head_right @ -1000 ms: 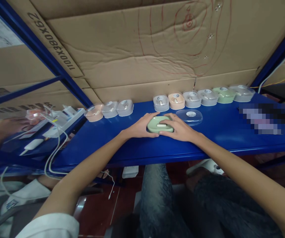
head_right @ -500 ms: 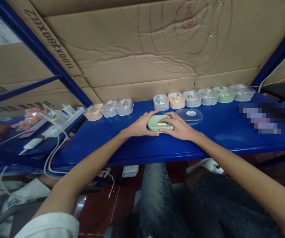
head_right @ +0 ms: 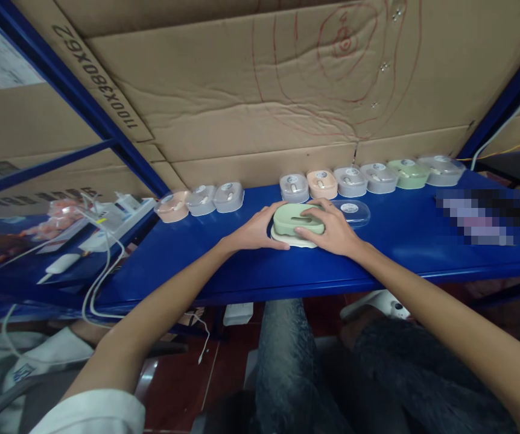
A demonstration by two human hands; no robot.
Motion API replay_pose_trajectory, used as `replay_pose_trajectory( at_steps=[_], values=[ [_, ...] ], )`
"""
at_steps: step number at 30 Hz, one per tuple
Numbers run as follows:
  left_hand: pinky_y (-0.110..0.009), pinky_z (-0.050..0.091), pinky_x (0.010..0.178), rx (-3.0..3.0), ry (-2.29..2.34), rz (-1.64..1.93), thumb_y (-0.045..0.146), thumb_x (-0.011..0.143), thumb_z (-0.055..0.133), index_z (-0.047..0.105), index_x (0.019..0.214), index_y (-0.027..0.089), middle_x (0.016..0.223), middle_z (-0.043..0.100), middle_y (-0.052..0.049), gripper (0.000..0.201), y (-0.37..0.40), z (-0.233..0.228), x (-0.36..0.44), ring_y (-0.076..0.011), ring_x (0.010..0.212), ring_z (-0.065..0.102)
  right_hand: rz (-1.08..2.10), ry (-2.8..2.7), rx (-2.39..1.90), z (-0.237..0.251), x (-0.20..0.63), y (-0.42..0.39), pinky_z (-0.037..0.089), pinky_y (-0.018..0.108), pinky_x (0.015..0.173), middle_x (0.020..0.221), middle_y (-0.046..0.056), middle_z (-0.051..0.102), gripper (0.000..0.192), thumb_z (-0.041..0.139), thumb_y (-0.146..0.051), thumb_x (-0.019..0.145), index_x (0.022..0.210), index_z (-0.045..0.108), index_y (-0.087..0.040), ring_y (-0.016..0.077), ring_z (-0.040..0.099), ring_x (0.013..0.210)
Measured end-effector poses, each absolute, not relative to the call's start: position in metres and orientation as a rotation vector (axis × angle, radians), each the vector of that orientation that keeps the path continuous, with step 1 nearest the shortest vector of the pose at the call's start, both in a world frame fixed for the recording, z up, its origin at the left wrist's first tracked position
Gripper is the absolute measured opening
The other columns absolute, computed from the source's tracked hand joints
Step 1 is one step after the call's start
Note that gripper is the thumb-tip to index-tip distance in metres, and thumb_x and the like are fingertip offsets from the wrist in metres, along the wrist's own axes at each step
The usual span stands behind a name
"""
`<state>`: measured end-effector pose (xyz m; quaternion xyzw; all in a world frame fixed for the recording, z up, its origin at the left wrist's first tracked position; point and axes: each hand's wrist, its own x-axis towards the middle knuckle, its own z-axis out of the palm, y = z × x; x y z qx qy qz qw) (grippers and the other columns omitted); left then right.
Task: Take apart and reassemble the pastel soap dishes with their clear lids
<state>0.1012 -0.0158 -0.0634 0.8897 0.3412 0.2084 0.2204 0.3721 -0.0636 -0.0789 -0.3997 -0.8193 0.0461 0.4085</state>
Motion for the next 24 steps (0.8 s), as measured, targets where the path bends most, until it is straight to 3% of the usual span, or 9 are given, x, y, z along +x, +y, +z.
replay_pose_trajectory(
  at_steps=[4, 10, 14, 19, 24],
  values=[
    [-0.061, 0.047, 0.113, 2.481, 0.932, 0.559, 0.070, 0.067, 0.095, 0.045, 0.165, 0.027, 0.148, 0.065, -0.015, 0.119, -0.014, -0.061, 0.100, -0.0434, 0.132, 0.057, 0.094, -1.999, -1.012, -0.067, 0.384, -0.063, 0.058, 0.061, 0.109, 0.128, 0.013, 0.074, 0.038, 0.072, -0.059, 0.096, 0.116, 0.080, -0.028, 0.0384, 0.072, 0.123],
    [-0.054, 0.045, 0.113, 2.601, 0.955, 0.452, 0.076, 0.071, 0.089, 0.070, 0.137, 0.027, 0.131, 0.070, -0.010, 0.085, -0.012, -0.052, 0.092, -0.0379, 0.125, 0.057, 0.193, -2.112, -0.994, -0.027, 0.411, -0.064, 0.058, 0.058, 0.106, 0.119, 0.009, 0.081, 0.034, 0.072, -0.061, 0.094, 0.106, 0.082, -0.030, 0.0363, 0.076, 0.114],
    [-0.052, 0.046, 0.107, 2.613, 1.076, 0.445, 0.082, 0.069, 0.087, 0.073, 0.129, 0.024, 0.122, 0.070, -0.011, 0.085, -0.008, -0.049, 0.086, -0.0385, 0.119, 0.057, 0.340, -2.241, -0.996, -0.003, 0.417, -0.066, 0.059, 0.053, 0.102, 0.114, 0.006, 0.083, 0.037, 0.071, -0.064, 0.094, 0.106, 0.082, -0.031, 0.0348, 0.077, 0.110],
    [-0.055, 0.046, 0.105, 2.685, 1.167, 0.432, 0.085, 0.072, 0.081, 0.076, 0.120, 0.021, 0.112, 0.069, -0.013, 0.081, -0.003, -0.050, 0.084, -0.0407, 0.115, 0.057, 0.501, -2.431, -1.004, 0.001, 0.407, -0.071, 0.060, 0.044, 0.085, 0.112, 0.006, 0.083, 0.048, 0.075, -0.068, 0.091, 0.114, 0.081, -0.027, 0.0307, 0.078, 0.097],
    [-0.056, 0.045, 0.105, 2.714, 1.136, 0.425, 0.085, 0.075, 0.077, 0.075, 0.123, 0.021, 0.113, 0.068, -0.014, 0.081, -0.002, -0.051, 0.083, -0.0411, 0.116, 0.056, 0.330, -2.576, -1.037, -0.014, 0.398, -0.073, 0.061, 0.053, 0.098, 0.125, 0.009, 0.079, 0.068, 0.085, -0.075, 0.079, 0.130, 0.077, -0.030, 0.0367, 0.076, 0.112]
  ],
)
